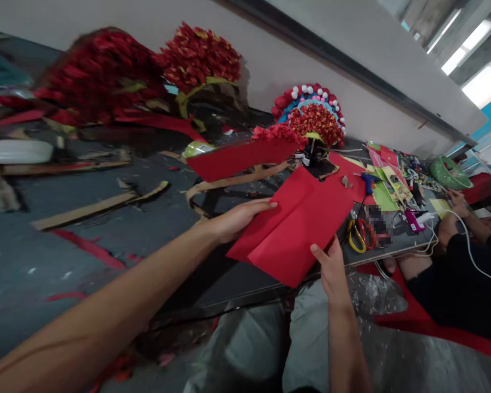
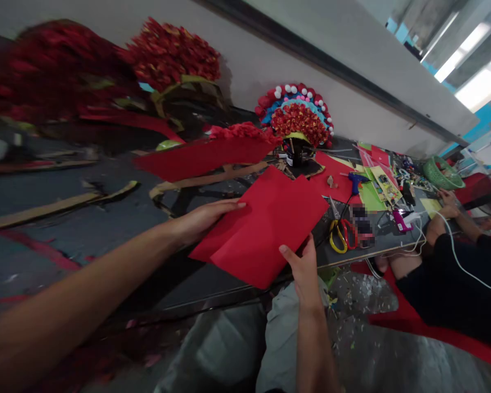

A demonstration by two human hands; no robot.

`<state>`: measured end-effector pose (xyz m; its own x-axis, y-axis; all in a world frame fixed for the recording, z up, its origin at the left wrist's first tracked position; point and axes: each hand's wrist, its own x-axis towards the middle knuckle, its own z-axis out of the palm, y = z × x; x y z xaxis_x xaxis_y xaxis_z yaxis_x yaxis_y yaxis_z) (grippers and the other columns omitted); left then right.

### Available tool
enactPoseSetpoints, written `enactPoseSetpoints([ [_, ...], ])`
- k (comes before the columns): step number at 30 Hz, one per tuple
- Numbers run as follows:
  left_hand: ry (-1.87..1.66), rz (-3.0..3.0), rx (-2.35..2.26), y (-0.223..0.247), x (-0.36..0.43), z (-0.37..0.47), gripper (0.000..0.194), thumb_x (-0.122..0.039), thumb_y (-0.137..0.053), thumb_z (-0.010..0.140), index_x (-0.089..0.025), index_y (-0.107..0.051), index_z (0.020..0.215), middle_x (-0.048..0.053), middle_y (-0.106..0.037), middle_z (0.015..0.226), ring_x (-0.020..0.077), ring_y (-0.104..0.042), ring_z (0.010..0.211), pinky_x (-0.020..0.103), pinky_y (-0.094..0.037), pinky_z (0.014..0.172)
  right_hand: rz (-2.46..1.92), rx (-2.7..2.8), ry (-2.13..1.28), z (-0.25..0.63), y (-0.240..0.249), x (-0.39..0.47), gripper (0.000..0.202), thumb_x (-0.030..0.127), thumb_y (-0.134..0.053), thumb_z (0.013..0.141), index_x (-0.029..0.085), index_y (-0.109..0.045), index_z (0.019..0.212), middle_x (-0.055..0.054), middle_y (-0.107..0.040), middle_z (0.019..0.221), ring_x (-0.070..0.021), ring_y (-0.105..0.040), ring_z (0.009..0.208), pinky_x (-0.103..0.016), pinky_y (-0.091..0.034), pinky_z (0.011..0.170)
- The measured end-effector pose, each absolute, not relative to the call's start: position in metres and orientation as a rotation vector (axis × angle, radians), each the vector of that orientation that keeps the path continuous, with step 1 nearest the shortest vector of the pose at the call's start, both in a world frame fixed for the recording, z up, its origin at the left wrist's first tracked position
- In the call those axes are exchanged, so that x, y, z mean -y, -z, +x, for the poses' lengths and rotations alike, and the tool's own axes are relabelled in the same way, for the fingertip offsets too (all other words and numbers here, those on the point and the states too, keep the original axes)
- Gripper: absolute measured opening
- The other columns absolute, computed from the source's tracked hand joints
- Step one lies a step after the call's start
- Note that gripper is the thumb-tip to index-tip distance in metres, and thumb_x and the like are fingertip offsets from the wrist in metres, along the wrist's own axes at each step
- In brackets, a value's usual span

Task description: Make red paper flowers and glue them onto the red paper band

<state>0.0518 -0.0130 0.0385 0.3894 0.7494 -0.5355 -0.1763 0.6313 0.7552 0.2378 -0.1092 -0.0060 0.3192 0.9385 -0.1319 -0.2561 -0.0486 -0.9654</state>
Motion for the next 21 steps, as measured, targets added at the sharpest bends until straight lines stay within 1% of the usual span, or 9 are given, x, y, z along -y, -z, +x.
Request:
enactPoseSetpoints([
  [1, -0.628, 0.67, -0.962, -0.037, 0.013, 0.054, 0.021, -0.033, -0.066, 0.073, -0.018, -0.065, 0.088, 0.004, -0.072, 0.073, 0.0182, -0.067, 0.062, 0.025, -0.054, 0.056, -1.243, 0.731, -1.127, 0.238, 0.005, 0.11, 0.063, 0.027, -0.08, 0.057, 0.02, -0.052, 0.113, -0.005, -0.067, 0.112, -0.018, -0.062, 0.101, -0.033, -0.048, 0.093],
  [3, -0.612, 0.709, -0.843, -0.034, 0.015, 0.057, 0.031, -0.044, -0.065, 0.073, -0.016, -0.066, 0.085, 0.007, -0.072, 0.076, 0.0204, -0.068, 0.065, 0.027, -0.055, 0.06, -1.283, 0.714, -1.121, 0.236, 0.002, 0.112, 0.065, 0.025, -0.081, 0.055, 0.019, -0.052, 0.113, -0.005, -0.068, 0.108, -0.0183, -0.064, 0.095, -0.033, -0.051, 0.088],
  [5, -0.643, 0.777, -0.757, -0.033, 0.018, 0.058, 0.04, -0.051, -0.07, 0.066, -0.016, -0.067, 0.085, 0.008, -0.073, 0.079, 0.0216, -0.068, 0.07, 0.026, -0.055, 0.064, -1.322, 0.705, -1.114, 0.232, -0.001, 0.115, 0.068, 0.023, -0.082, 0.052, 0.019, -0.052, 0.113, -0.005, -0.069, 0.105, -0.0182, -0.065, 0.091, -0.032, -0.053, 0.083],
  [7, -0.676, 0.855, -0.749, -0.033, 0.021, 0.057, 0.045, -0.049, -0.078, 0.057, -0.016, -0.066, 0.085, 0.006, -0.073, 0.082, 0.0215, -0.068, 0.074, 0.025, -0.055, 0.065, -1.341, 0.718, -1.122, 0.227, -0.003, 0.117, 0.07, 0.022, -0.083, 0.051, 0.019, -0.052, 0.113, -0.005, -0.068, 0.106, -0.0184, -0.065, 0.091, -0.032, -0.053, 0.082],
  [9, -0.683, 0.934, -0.785, -0.033, 0.023, 0.056, 0.046, -0.043, -0.082, 0.053, -0.016, -0.066, 0.086, 0.005, -0.072, 0.084, 0.0208, -0.067, 0.073, 0.025, -0.054, 0.065, -1.355, 0.74, -1.132, 0.221, -0.004, 0.12, 0.07, 0.021, -0.083, 0.051, 0.019, -0.051, 0.114, -0.006, -0.067, 0.11, -0.0186, -0.065, 0.093, -0.032, -0.053, 0.084],
  [13, -0.692, 1.005, -0.813, -0.029, 0.023, 0.055, 0.044, -0.038, -0.082, 0.054, -0.015, -0.066, 0.087, 0.002, -0.071, 0.084, 0.019, -0.065, 0.07, 0.026, -0.053, 0.063, -1.347, 0.741, -1.115, 0.216, -0.002, 0.122, 0.075, 0.023, -0.081, 0.054, 0.02, -0.048, 0.121, -0.006, -0.066, 0.113, -0.0186, -0.064, 0.095, -0.033, -0.052, 0.086],
  [17, -0.651, 0.918, -0.761, -0.024, 0.025, 0.057, 0.04, -0.038, -0.08, 0.056, -0.016, -0.066, 0.086, 0.001, -0.071, 0.079, 0.0183, -0.065, 0.067, 0.027, -0.053, 0.063, -1.249, 0.559, -1.106, 0.217, 0.0, 0.121, 0.063, 0.033, -0.073, 0.064, 0.02, -0.05, 0.122, -0.006, -0.067, 0.113, -0.0184, -0.064, 0.096, -0.035, -0.049, 0.091],
  [19, -0.621, 0.865, -0.722, -0.023, 0.026, 0.059, 0.038, -0.038, -0.079, 0.057, -0.016, -0.066, 0.086, 0.002, -0.071, 0.078, 0.0187, -0.065, 0.069, 0.027, -0.053, 0.064, -1.216, 0.5, -1.141, 0.217, 0.0, 0.12, 0.064, 0.033, -0.073, 0.064, 0.02, -0.051, 0.122, -0.007, -0.068, 0.111, -0.0191, -0.064, 0.094, -0.036, -0.049, 0.09],
  [21, -0.624, 0.848, -0.727, -0.023, 0.028, 0.06, 0.036, -0.036, -0.08, 0.057, -0.016, -0.066, 0.084, 0.001, -0.071, 0.075, 0.0183, -0.065, 0.068, 0.026, -0.053, 0.063, -1.208, 0.486, -1.19, 0.216, 0.0, 0.121, 0.068, 0.029, -0.074, 0.061, 0.02, -0.049, 0.124, -0.007, -0.069, 0.109, -0.0197, -0.065, 0.093, -0.037, -0.05, 0.088],
])
